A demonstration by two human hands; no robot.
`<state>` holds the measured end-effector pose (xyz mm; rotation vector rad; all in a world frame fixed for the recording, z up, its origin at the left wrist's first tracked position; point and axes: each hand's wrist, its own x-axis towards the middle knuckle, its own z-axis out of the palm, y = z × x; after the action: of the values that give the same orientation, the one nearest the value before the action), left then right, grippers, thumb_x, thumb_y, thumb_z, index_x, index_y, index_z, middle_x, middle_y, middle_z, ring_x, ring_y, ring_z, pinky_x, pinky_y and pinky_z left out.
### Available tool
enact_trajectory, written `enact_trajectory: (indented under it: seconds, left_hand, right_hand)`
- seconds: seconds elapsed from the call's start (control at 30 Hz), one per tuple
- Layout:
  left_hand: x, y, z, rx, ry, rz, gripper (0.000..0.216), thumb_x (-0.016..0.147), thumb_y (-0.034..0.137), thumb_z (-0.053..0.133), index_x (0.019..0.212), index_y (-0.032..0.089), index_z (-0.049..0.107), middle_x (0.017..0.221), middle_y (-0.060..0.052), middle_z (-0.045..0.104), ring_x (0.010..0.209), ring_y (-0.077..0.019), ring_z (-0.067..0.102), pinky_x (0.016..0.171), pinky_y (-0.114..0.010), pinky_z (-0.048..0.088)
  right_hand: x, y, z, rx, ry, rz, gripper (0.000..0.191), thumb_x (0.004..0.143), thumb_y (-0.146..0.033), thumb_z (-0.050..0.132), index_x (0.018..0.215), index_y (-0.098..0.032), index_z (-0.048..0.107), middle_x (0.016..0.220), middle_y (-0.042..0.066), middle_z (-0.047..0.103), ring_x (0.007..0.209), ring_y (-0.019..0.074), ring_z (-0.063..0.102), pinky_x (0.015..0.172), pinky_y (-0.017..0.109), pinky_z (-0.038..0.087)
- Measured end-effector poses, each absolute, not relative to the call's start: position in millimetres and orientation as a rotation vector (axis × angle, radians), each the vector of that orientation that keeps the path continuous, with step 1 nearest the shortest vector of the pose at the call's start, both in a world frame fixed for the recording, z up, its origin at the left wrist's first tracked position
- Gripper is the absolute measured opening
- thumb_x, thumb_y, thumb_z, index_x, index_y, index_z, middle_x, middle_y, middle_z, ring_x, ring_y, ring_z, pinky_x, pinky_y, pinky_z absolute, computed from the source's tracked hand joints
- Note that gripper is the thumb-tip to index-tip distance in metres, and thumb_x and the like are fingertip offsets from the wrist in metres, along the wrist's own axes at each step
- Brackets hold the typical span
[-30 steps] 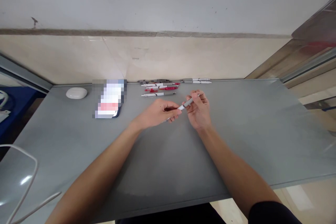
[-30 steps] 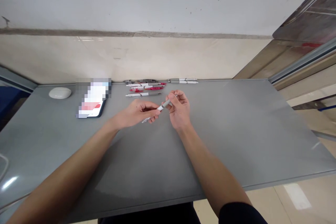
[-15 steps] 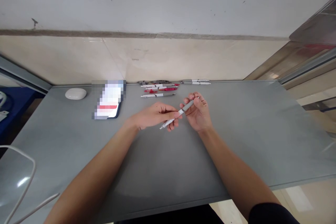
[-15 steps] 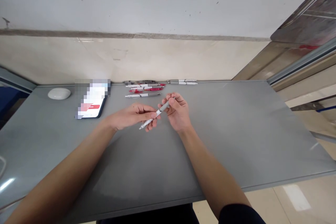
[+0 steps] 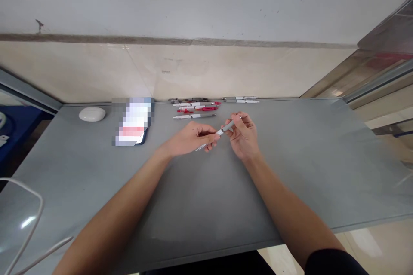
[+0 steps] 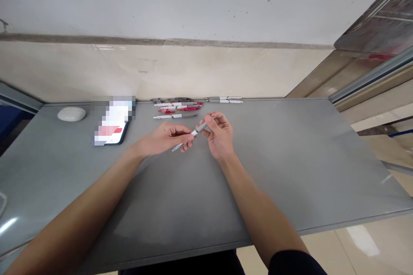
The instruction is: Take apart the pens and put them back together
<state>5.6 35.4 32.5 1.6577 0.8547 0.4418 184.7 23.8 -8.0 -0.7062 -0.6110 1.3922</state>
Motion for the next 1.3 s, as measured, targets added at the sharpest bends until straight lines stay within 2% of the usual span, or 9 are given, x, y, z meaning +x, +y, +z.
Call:
enact_trajectory:
  seconds: [0.33,0.5,0.7,0.83,1.0,1.2,1.3]
  left_hand:
    - [0.5,36.6,37.5,1.514,0.776,0.336,0.041,0.09,0.05,0.049,0.086,0.014,0.069,0.082,-0.006,0.068,0.071,-0.0143,0.064,0.071,-0.027,0.049]
    - [4.3,33.8,39.4,1.509,0.766,0.327,0.035,0.088,0.048,0.055,0.085,0.015,0.069,0.081,-0.005,0.067,0.072,-0.0139,0.062,0.067,-0.026,0.048]
    - [10.8,31.5,36.1,1.665,0.891,0.51,0.021,0.084,0.037,0.061,0.083,0.017,0.068,0.068,0.0,0.062,0.062,-0.0109,0.055,0.054,-0.022,0.04]
    - [8.4,32.6,35.9,1.644,0.869,0.499,0.024,0.085,0.037,0.059,0.079,0.016,0.069,0.07,-0.001,0.064,0.066,-0.0119,0.058,0.06,-0.022,0.044]
    - [4.5,32.2,39.7,1.501,0.793,0.383,0.032,0.085,0.046,0.06,0.084,0.015,0.071,0.079,-0.005,0.068,0.07,-0.0146,0.063,0.067,-0.027,0.051]
    - [6.6,29.3,46.1,1.419,0.741,0.309,0.035,0.085,0.048,0.06,0.085,0.015,0.07,0.083,-0.006,0.069,0.07,-0.0143,0.063,0.067,-0.027,0.052]
    - [8.9,29.1,44.5,1.509,0.799,0.37,0.032,0.086,0.045,0.058,0.083,0.015,0.069,0.079,-0.004,0.067,0.069,-0.013,0.062,0.063,-0.024,0.049]
  right_hand:
    - [189.6,23.6,-12.8,-0.593,-0.692,1.443,0.019,0.068,-0.03,0.079,0.08,-0.027,0.065,0.083,-0.007,0.064,0.075,0.0084,0.066,0.067,0.023,0.06]
    - [186.8,21.9,-9.7,-0.62,-0.679,1.438,0.021,0.067,-0.03,0.079,0.076,-0.026,0.061,0.076,-0.008,0.058,0.068,0.0069,0.062,0.063,0.022,0.059]
    - [185.9,22.0,-8.7,-0.664,-0.612,1.37,0.018,0.071,-0.025,0.076,0.077,-0.026,0.06,0.078,-0.009,0.056,0.067,0.0054,0.061,0.063,0.02,0.058]
    - [186.8,21.3,-9.1,-0.627,-0.657,1.421,0.019,0.069,-0.029,0.077,0.082,-0.028,0.062,0.083,-0.008,0.059,0.073,0.0063,0.063,0.07,0.023,0.059]
    - [188.9,19.7,-9.0,-0.57,-0.747,1.456,0.02,0.068,-0.032,0.079,0.079,-0.028,0.062,0.077,-0.008,0.059,0.07,0.008,0.063,0.067,0.025,0.059]
    - [188.5,17.5,-7.4,-0.538,-0.741,1.466,0.023,0.067,-0.032,0.079,0.073,-0.028,0.058,0.073,-0.009,0.054,0.066,0.0071,0.06,0.064,0.025,0.06]
    - [186.1,19.1,-8.2,-0.574,-0.684,1.424,0.021,0.068,-0.029,0.078,0.074,-0.027,0.058,0.075,-0.009,0.055,0.066,0.0064,0.06,0.063,0.023,0.059]
